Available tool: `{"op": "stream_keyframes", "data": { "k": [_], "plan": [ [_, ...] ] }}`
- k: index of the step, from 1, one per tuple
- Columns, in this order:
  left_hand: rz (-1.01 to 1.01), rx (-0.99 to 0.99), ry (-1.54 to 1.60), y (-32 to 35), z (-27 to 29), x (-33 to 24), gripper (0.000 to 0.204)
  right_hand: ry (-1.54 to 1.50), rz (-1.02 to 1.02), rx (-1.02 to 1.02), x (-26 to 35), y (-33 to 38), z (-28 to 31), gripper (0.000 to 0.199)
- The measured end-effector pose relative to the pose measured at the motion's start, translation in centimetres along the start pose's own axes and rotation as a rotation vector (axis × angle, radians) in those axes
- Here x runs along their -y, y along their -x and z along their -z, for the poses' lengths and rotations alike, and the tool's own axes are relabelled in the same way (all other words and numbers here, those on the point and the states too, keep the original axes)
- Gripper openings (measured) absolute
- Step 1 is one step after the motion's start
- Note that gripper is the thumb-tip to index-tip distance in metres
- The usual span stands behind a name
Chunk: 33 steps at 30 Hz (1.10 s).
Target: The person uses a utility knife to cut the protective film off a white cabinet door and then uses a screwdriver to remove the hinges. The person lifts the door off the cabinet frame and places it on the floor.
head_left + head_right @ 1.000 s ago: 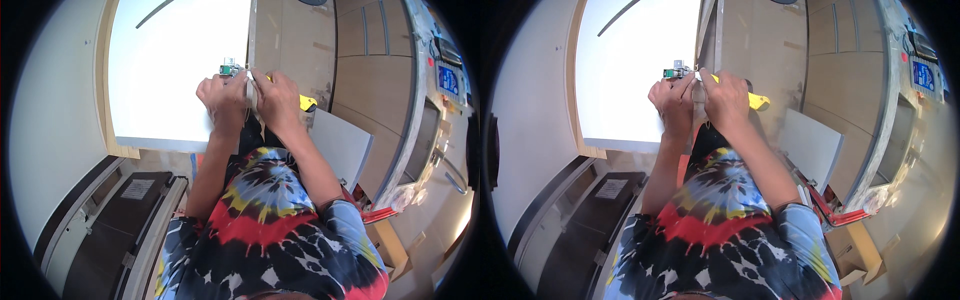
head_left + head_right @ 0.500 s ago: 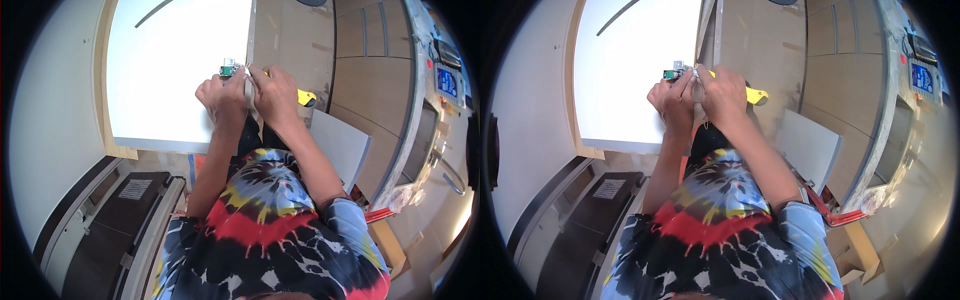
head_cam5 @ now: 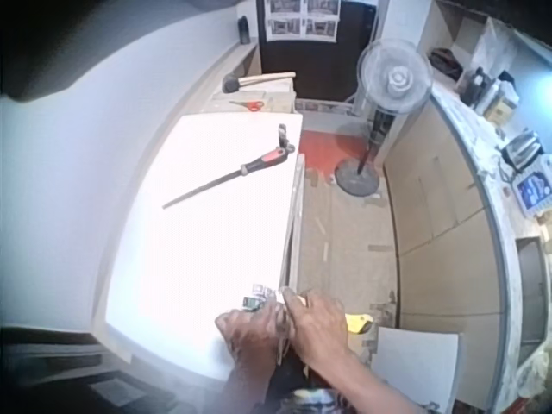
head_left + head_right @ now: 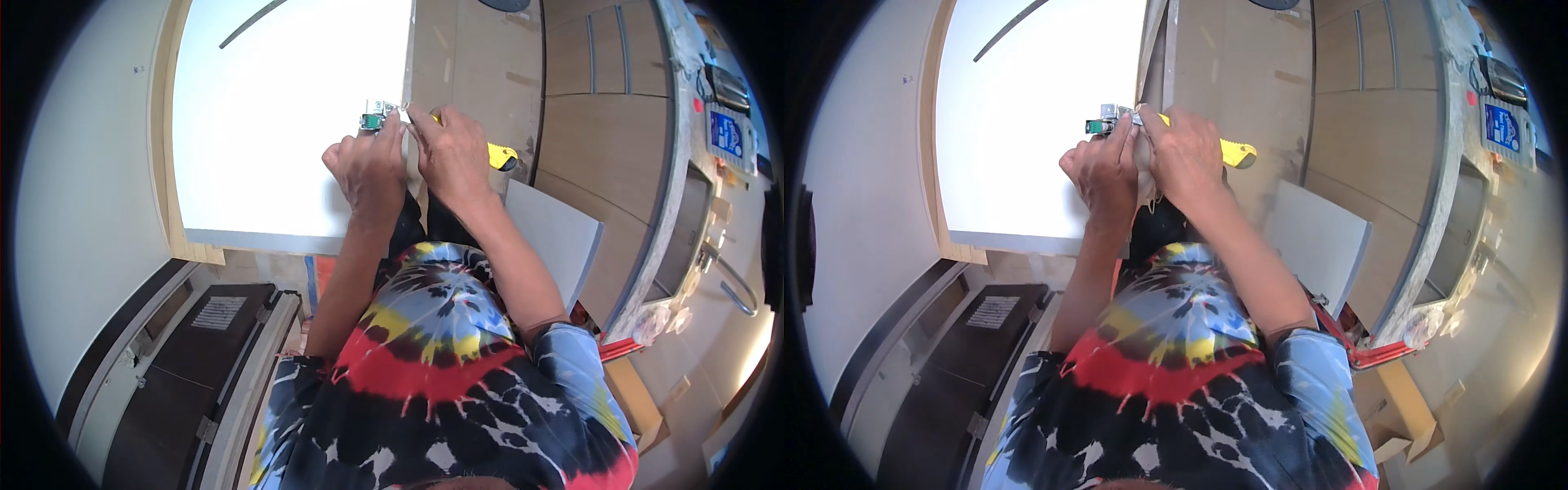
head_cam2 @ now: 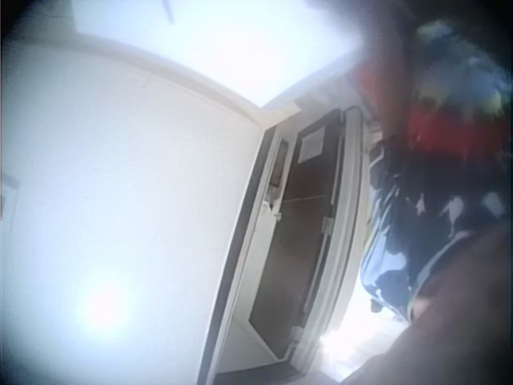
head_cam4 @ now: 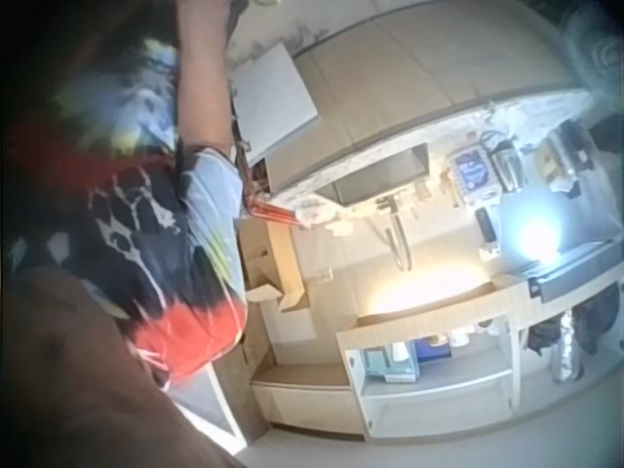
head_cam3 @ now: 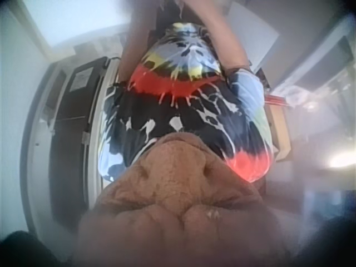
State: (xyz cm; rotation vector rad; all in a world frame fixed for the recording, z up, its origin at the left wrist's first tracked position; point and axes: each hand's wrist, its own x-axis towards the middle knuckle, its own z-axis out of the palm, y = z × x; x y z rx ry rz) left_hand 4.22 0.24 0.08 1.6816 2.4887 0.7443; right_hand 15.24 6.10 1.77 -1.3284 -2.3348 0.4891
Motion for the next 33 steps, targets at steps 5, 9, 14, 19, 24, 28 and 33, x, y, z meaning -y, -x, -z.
{"op": "stream_keyframes", "data": {
  "k": [5,9,14,19,24,28,33],
  "plan": [
    [-0.118,-0.018,0.012,0.6,0.0,0.4,0.025,-0.015,0.0,-0.008,-0.4,1.0,0.8,0.03],
    [-0.122,-0.04,0.014,0.5,-0.5,0.7,0.031,-0.018,0.0,-0.007,-0.5,0.2,0.3,0.029],
    [-0.118,-0.044,0.069,0.2,-0.3,0.7,0.033,0.0,0.014,0.015,-0.2,-0.7,0.5,0.031],
    [-0.124,-0.13,0.132,0.3,-0.2,0.8,0.02,-0.011,-0.018,-0.01,-0.5,0.1,0.7,0.029],
    [-0.129,-0.099,0.146,0.4,-0.3,0.8,0.019,-0.04,-0.123,0.092,-0.2,-3.3,0.2,0.029],
    [-0.06,-0.101,0.166,0.3,0.1,0.8,0.012,0.008,0.054,-0.014,-1.2,-1.8,0.2,0.028],
    [-0.066,-0.118,0.16,0.2,0.0,0.6,0.01,-0.026,-0.033,0.018,-1.2,-1.9,0.4,0.026]
  ]
}}
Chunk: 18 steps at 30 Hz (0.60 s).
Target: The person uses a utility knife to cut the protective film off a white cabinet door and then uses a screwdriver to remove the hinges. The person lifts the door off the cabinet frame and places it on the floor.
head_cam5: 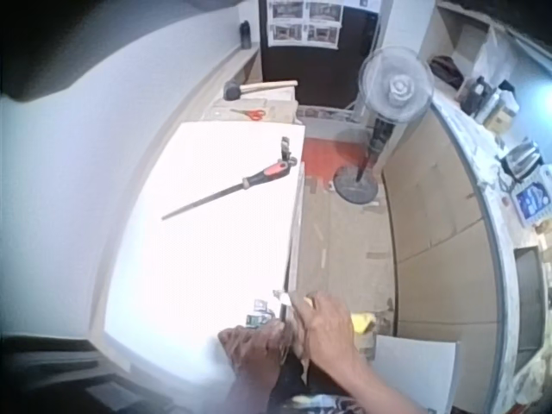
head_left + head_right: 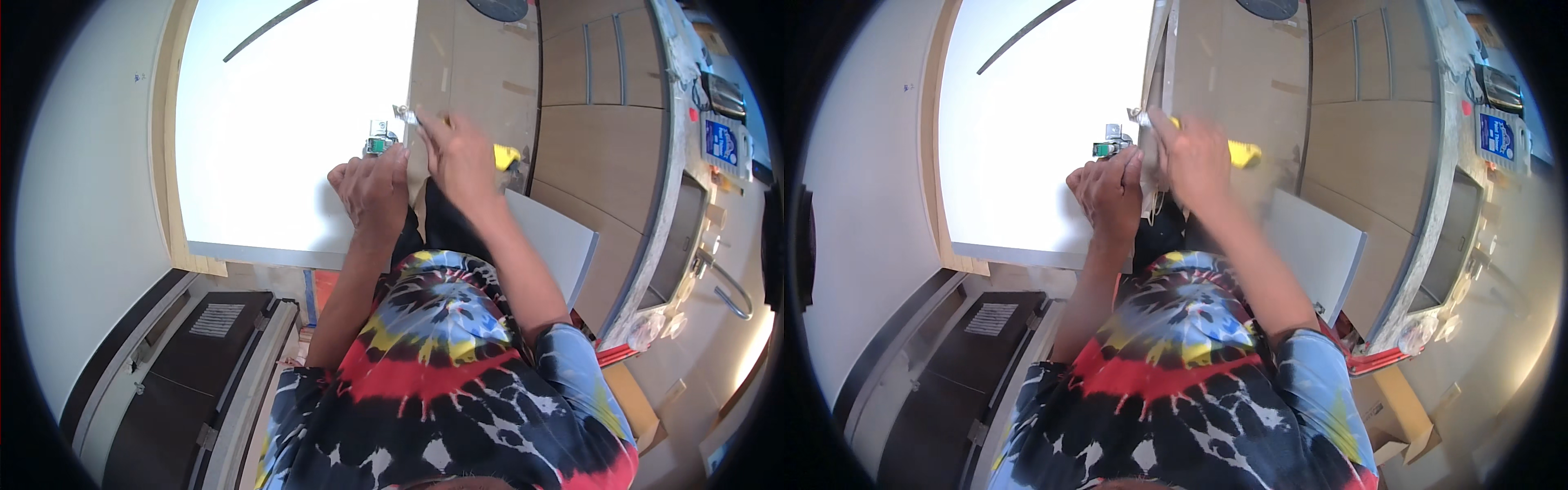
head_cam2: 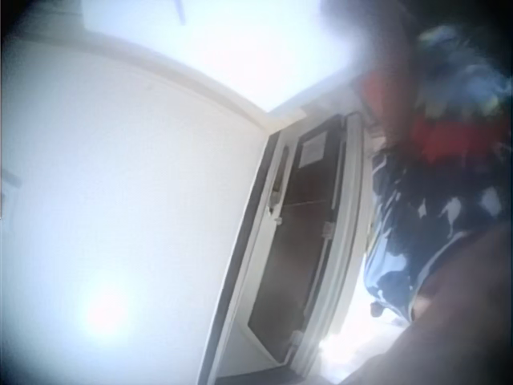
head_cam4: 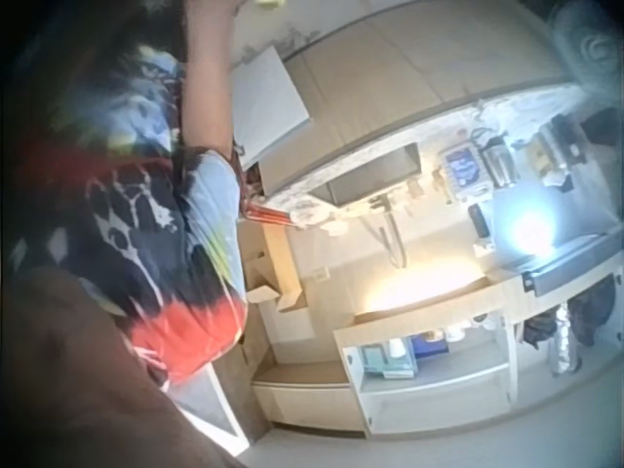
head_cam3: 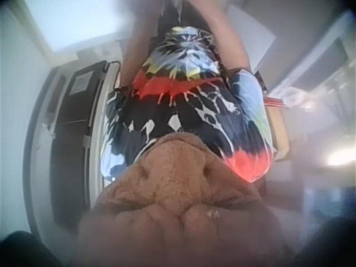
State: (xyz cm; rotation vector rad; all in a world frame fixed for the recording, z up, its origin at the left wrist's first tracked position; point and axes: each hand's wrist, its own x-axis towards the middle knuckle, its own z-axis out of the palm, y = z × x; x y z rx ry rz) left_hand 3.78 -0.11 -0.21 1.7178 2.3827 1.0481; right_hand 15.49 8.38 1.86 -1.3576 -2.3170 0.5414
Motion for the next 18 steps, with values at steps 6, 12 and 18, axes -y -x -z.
{"op": "stream_keyframes", "data": {
  "k": [6,12,18],
  "plan": [
    [0.022,0.013,0.001,0.2,-0.1,0.0,0.01,0.016,0.101,-0.029,-0.4,-1.2,0.5,0.026],
    [-0.028,0.011,-0.004,0.5,0.0,-0.2,0.01,-0.005,0.127,-0.011,-1.1,-3.5,-0.4,0.025],
    [-0.12,0.079,-0.225,1.8,0.0,-0.3,0.033,-0.398,-0.195,-0.134,-4.4,-3.8,4.2,0.028]
  ]
}}
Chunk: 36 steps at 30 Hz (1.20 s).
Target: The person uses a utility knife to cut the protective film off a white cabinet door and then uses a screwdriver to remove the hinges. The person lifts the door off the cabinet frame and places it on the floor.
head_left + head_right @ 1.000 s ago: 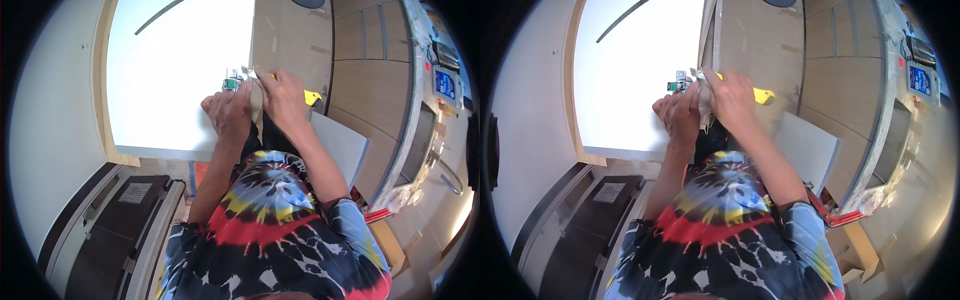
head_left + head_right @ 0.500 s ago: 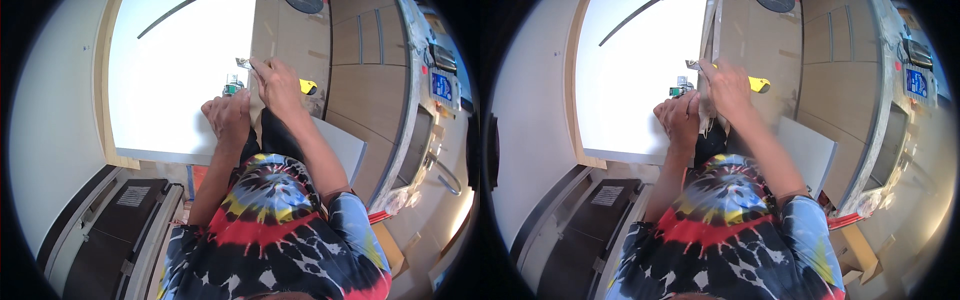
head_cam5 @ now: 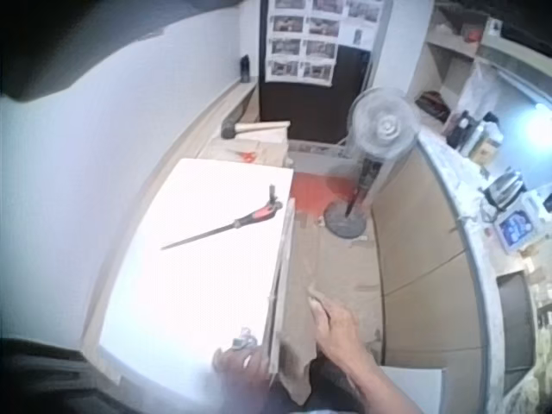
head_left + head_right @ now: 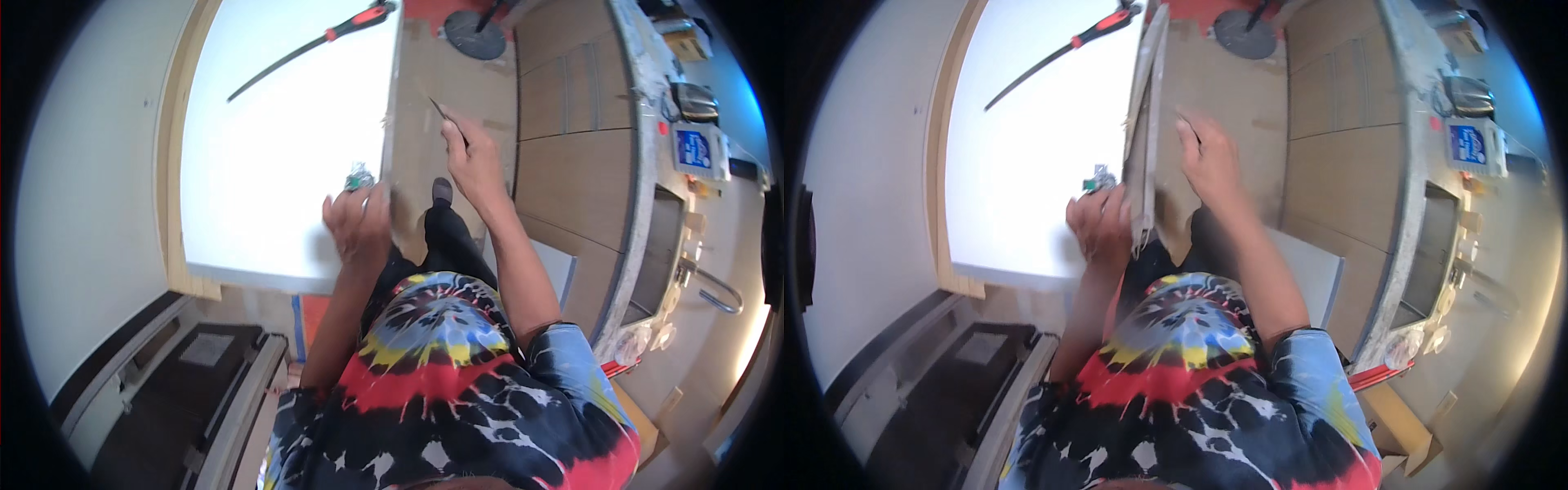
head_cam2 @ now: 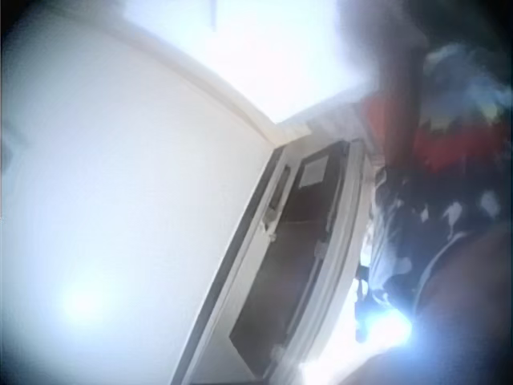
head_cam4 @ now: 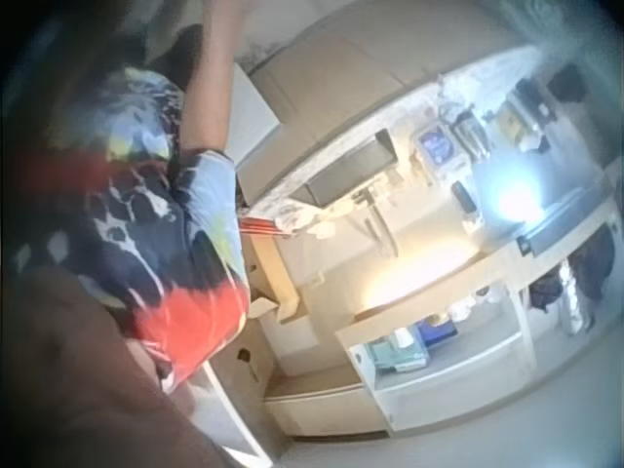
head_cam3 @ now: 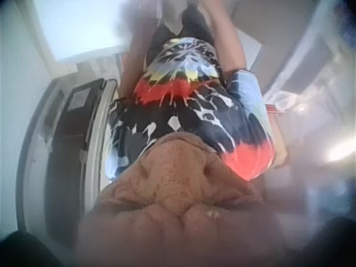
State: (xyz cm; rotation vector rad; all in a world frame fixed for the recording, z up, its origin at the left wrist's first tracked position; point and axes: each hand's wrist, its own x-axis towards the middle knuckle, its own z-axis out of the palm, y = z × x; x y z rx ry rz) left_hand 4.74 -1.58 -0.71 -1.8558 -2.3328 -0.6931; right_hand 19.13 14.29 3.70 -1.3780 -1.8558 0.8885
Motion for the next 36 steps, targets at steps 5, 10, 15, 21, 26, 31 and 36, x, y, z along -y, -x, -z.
{"op": "stream_keyframes", "data": {
  "k": [5,10,15,21,26,31,36],
  "plan": [
    [0.225,0.638,-0.135,0.2,2.5,-3.0,0.058,0.078,-0.419,0.115,-9.2,-1.5,9.2,0.04],
    [0.273,0.446,-0.303,2.4,-0.5,-4.9,0.066,0.31,-0.116,-0.311,-20.5,-10.5,24.0,0.027],
    [0.417,0.229,-0.463,0.3,-3.4,-8.3,0.067,0.808,-0.088,-0.429,-32.1,-17.6,38.5,0.035],
    [0.73,0.091,-0.368,-3.2,-7.1,-9.3,0.074,1.353,-0.194,-0.121,-45.8,-24.8,49.6,0.044],
    [0.852,0.102,-0.464,-6.3,-6.0,-11.1,0.069,0.809,0.052,-0.37,-32.7,-27.4,35.7,0.036],
    [0.819,0.134,-0.462,-4.4,-5.7,-11.5,0.061,0.05,0.573,0.39,-8.2,-24.2,11.8,0.024],
    [0.843,0.097,-0.435,1.7,-4.3,-12.1,0.056,-0.136,1.113,0.479,6.1,-22.6,-8.0,0.028]
  ]
}}
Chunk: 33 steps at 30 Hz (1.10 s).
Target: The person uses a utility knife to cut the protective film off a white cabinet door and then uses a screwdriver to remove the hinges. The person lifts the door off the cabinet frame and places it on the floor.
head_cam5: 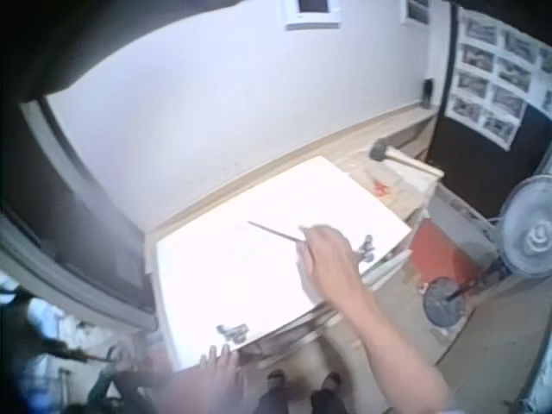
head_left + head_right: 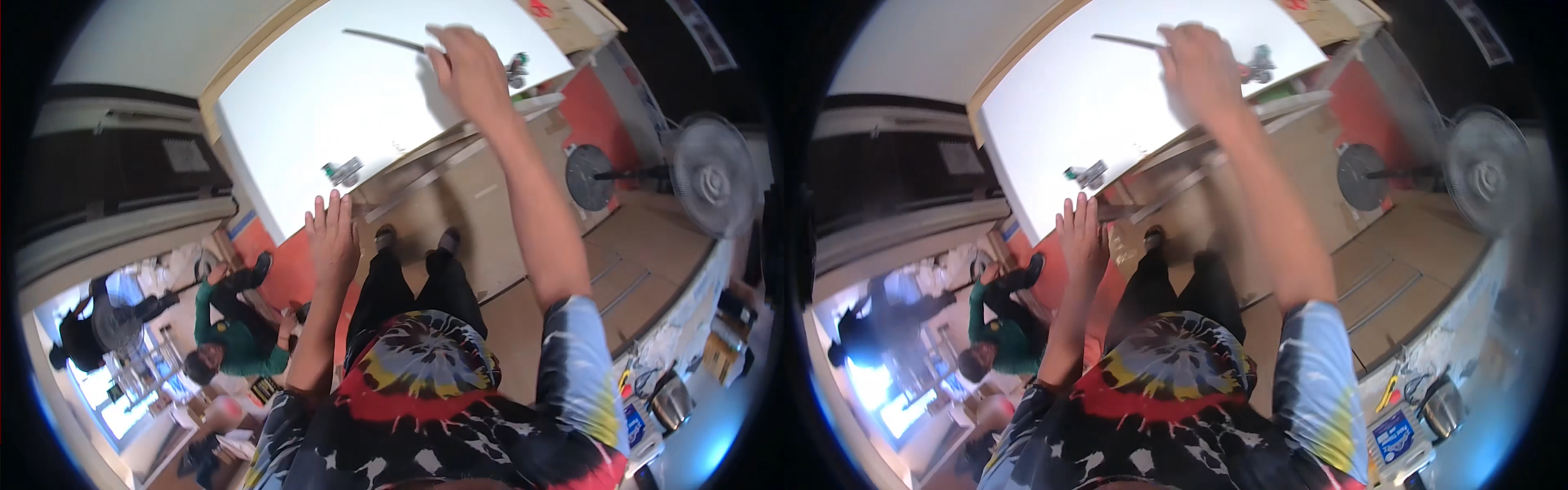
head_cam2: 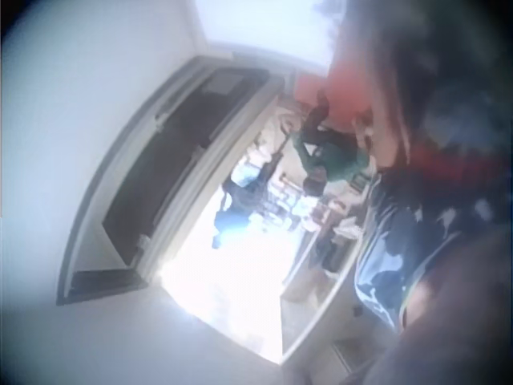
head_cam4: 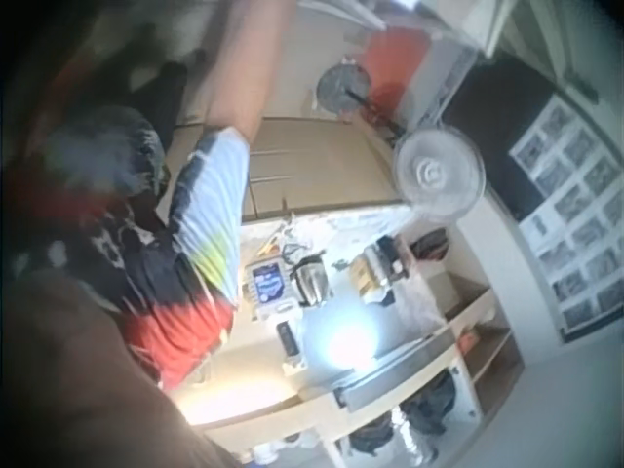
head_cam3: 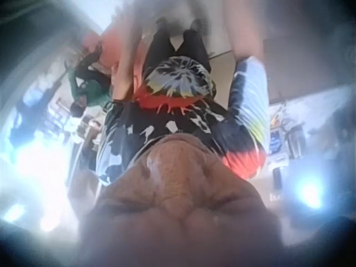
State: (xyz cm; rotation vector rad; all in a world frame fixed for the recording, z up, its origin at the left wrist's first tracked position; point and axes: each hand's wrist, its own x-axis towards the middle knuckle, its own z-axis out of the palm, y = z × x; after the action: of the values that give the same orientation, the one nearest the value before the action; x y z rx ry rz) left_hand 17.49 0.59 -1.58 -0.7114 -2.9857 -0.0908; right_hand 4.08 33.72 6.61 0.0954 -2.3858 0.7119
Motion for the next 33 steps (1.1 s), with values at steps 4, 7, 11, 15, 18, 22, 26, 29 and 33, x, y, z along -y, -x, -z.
{"op": "stream_keyframes", "data": {
  "k": [4,7,11,15,18,22,26,29,33],
  "plan": [
    [0.056,0.001,0.003,2.0,0.6,3.4,0.058,0.278,-0.129,0.258,-2.4,-2.4,-7.2,0.027],
    [0.121,0.051,0.005,3.7,1.7,5.6,0.061,0.246,-0.242,0.339,-1.5,-1.9,-7.1,0.027],
    [0.157,-0.093,0.194,7.1,2.0,11.4,0.046,-0.258,-0.487,0.054,4.7,5.2,-1.2,0.022],
    [0.253,-0.279,0.569,2.7,5.4,13.3,0.036,-0.475,-0.785,-0.178,14.4,19.7,0.9,0.025],
    [0.105,-0.308,0.521,-5.1,5.9,13.2,0.04,-0.33,-0.879,0.179,21.3,26.3,-3.3,0.029],
    [0.019,-0.161,0.324,-14.8,1.1,13.4,0.059,-0.331,-0.829,0.149,25.5,27.5,-8.7,0.018],
    [0.15,-0.024,0.159,-15.9,0.6,10.9,0.072,-0.229,-0.709,0.049,24.6,27.5,-11.2,0.019],
    [0.146,-0.047,0.159,-16.0,0.7,10.9,0.072,-0.153,-0.699,0.11,22.1,25.7,-12.0,0.016],
    [0.135,-0.038,0.162,-15.4,0.2,10.8,0.072,-0.105,-0.69,0.139,20.9,23.6,-11.8,0.016]
  ]
}}
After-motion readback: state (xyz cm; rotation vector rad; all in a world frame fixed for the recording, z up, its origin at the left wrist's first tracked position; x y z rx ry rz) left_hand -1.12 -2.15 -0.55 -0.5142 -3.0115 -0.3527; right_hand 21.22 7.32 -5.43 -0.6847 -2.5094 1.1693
